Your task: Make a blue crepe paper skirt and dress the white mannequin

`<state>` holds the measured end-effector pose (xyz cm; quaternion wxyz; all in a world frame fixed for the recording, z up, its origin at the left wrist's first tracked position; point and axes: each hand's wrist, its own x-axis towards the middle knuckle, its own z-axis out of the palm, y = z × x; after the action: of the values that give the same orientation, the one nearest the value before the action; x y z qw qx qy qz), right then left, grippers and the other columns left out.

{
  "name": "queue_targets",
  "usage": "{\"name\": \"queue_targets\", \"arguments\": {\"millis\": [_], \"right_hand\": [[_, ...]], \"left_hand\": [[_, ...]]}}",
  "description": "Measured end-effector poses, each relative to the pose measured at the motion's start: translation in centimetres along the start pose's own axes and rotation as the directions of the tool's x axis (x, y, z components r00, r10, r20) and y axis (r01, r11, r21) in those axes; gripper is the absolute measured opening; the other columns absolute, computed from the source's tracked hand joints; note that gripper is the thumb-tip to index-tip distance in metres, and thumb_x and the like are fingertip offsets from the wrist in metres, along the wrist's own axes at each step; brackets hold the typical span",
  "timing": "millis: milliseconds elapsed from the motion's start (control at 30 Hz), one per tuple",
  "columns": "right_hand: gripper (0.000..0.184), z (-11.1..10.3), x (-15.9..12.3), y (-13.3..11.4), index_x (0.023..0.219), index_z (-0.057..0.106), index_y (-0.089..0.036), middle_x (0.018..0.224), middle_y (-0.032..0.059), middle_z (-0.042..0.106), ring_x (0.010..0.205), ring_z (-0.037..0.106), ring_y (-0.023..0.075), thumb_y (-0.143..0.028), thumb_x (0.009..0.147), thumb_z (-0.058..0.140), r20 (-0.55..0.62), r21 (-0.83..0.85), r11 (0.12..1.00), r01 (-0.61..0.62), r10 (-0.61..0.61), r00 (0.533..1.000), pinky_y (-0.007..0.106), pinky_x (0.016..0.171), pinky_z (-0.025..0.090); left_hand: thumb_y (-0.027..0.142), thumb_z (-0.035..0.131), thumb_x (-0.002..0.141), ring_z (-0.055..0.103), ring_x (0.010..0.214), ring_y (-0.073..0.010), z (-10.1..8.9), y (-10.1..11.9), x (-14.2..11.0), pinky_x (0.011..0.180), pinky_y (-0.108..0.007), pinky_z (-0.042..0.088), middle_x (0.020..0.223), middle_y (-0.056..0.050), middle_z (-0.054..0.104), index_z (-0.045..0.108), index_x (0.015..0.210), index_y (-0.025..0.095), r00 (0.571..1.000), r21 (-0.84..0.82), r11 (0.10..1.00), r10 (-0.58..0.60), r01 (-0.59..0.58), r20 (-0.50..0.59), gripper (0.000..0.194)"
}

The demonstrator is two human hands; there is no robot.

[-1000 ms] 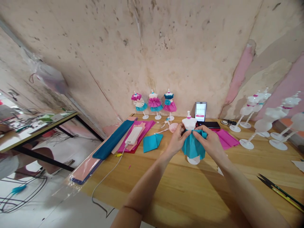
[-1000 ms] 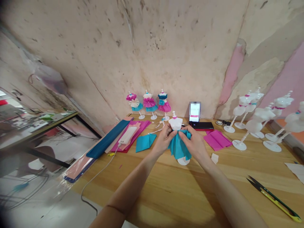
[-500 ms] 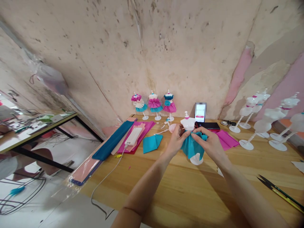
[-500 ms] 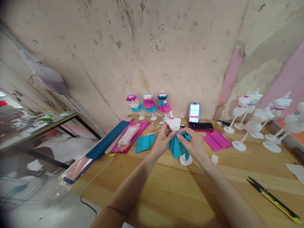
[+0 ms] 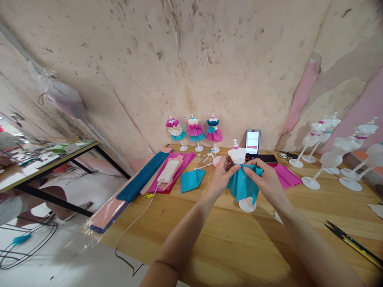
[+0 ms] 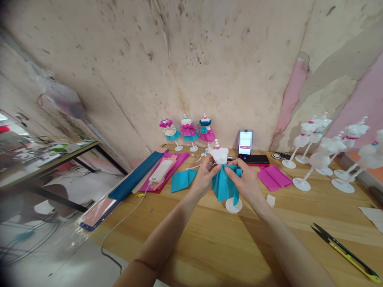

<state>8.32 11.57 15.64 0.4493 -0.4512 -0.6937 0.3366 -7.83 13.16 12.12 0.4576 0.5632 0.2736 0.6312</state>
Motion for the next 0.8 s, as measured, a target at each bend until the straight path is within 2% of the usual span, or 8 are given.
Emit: {"name": "queue_targets", "arguments": {"millis": [167,367,567,800], "right_hand": [[0.029,-0.02,-0.14,-0.28,0.093,0.062,-0.021,0.084,0.0027,0.067,0.07,0.057,0.0169,-0.049,0.086,0.057,0.005,-0.026,0.999,0.019,-0.019,1.0,0.028,0.06,0.043],[0.028,-0.12,-0.39,-0.63,0.094,0.063,-0.021,0.085,0.002,0.067,0.071,0.056,0.0164,-0.047,0.088,0.056,0.032,-0.013,0.999,0.035,-0.035,0.999,0.028,0.062,0.043],[0.028,-0.29,-0.33,-0.61,0.093,0.064,-0.021,0.085,0.0022,0.066,0.072,0.056,0.0167,-0.047,0.087,0.056,0.058,0.016,0.999,0.042,-0.043,0.997,0.027,0.061,0.042],[0.029,0.11,-0.26,-0.06,0.095,0.063,-0.021,0.082,0.0023,0.066,0.071,0.057,0.0175,-0.048,0.087,0.055,0.019,0.022,0.999,0.025,-0.025,1.0,0.028,0.061,0.044]], "left_hand": [[0.044,0.068,0.08,0.056,0.109,-0.0207,-0.05,-0.04,0.04,0.098,-0.035,0.043,0.114,-0.007,0.06,0.053,0.111,0.019,1.0,0.015,1.0,0.008,-0.008,0.002,0.043],[0.041,0.07,0.08,0.057,0.109,-0.0208,-0.07,-0.21,0.06,0.099,-0.036,0.042,0.114,-0.007,0.06,0.053,0.109,0.019,1.0,0.001,1.0,-0.006,0.006,-0.001,0.04],[0.038,0.07,0.079,0.059,0.106,-0.0216,-0.07,-0.56,0.07,0.094,-0.034,0.045,0.114,-0.008,0.062,0.055,0.113,0.018,0.998,-0.011,0.999,-0.05,0.05,-0.038,0.042],[0.04,0.07,0.08,0.06,0.108,-0.0217,0.06,-0.5,0.08,0.095,-0.034,0.045,0.116,-0.008,0.063,0.056,0.111,0.019,0.999,-0.041,0.998,-0.04,0.04,-0.007,0.039]]}}
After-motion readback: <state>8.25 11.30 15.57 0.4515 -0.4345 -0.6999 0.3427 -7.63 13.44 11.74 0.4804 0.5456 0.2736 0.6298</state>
